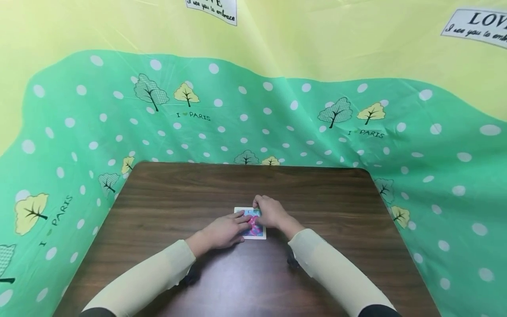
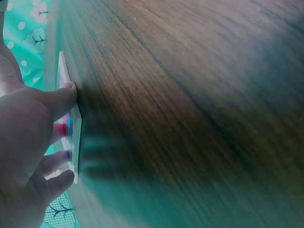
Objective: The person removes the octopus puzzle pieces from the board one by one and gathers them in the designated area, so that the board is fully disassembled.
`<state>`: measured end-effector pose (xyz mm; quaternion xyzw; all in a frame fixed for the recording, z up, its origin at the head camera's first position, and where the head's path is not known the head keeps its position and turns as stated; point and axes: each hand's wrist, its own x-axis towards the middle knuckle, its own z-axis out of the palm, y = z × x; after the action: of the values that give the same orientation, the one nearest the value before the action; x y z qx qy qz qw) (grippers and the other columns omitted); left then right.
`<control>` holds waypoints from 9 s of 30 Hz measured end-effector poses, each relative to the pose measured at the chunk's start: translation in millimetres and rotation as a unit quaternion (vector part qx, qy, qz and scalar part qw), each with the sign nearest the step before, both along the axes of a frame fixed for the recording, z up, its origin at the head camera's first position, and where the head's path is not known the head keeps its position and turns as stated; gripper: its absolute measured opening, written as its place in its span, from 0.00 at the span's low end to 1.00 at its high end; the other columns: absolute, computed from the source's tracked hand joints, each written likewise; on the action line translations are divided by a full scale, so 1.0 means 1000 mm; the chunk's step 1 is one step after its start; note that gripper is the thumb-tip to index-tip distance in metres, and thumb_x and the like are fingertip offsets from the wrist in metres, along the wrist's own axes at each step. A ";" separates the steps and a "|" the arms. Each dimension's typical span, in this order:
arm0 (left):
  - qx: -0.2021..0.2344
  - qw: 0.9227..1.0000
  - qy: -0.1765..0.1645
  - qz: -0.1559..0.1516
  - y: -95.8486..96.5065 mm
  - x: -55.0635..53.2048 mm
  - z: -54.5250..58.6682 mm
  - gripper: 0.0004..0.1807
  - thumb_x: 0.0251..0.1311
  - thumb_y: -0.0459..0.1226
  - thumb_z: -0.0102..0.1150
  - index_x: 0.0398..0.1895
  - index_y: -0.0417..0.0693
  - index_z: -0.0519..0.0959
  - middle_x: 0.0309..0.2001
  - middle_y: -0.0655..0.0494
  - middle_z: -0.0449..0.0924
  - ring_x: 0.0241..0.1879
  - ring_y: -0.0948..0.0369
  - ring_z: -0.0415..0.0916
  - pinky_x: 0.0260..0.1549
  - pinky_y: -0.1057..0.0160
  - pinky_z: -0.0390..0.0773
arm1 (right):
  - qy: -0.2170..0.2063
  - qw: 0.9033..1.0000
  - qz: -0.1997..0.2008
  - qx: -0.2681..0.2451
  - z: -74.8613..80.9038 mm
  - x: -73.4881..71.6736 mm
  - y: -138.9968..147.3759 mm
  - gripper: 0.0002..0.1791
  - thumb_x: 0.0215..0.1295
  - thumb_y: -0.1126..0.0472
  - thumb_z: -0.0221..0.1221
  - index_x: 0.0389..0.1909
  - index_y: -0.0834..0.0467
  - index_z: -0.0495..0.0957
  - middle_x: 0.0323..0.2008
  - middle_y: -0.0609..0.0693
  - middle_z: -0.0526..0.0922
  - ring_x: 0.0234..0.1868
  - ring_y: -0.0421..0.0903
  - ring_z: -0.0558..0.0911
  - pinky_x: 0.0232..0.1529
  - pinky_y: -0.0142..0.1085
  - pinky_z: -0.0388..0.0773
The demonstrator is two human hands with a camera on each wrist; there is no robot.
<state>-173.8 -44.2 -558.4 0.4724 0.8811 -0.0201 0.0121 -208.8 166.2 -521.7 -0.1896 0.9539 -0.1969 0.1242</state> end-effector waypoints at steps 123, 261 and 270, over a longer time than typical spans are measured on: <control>-0.021 0.999 -0.035 -0.005 -0.002 0.000 0.006 0.31 0.75 0.53 0.54 0.78 0.65 0.64 0.79 0.50 0.60 0.76 0.44 0.61 0.63 0.55 0.77 | -0.139 0.969 -0.116 -0.166 0.002 -0.007 0.008 0.26 0.53 0.70 0.70 0.53 0.60 0.73 0.50 0.59 0.77 0.47 0.51 0.76 0.54 0.47 0.75; -0.006 1.000 -0.016 0.007 -0.002 0.009 0.002 0.28 0.75 0.52 0.54 0.76 0.65 0.69 0.78 0.53 0.63 0.76 0.48 0.62 0.70 0.52 0.70 | -0.027 0.983 -0.088 -0.158 0.008 -0.001 0.132 0.06 0.72 0.62 0.63 0.44 0.54 0.87 0.40 0.50 0.87 0.39 0.48 0.79 0.41 0.40 0.78; 0.000 1.000 0.021 0.019 -0.010 0.013 0.000 0.26 0.74 0.56 0.53 0.72 0.65 0.74 0.75 0.56 0.68 0.74 0.52 0.67 0.72 0.43 0.66 | -0.038 0.982 -0.121 -0.142 0.000 0.001 0.162 0.09 0.73 0.62 0.62 0.49 0.60 0.85 0.40 0.54 0.86 0.38 0.47 0.81 0.39 0.38 0.78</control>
<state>-160.8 -54.2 -558.5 0.4553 0.8898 -0.0299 -0.0056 -208.1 327.8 -521.6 -0.0806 0.9266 -0.3512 0.1078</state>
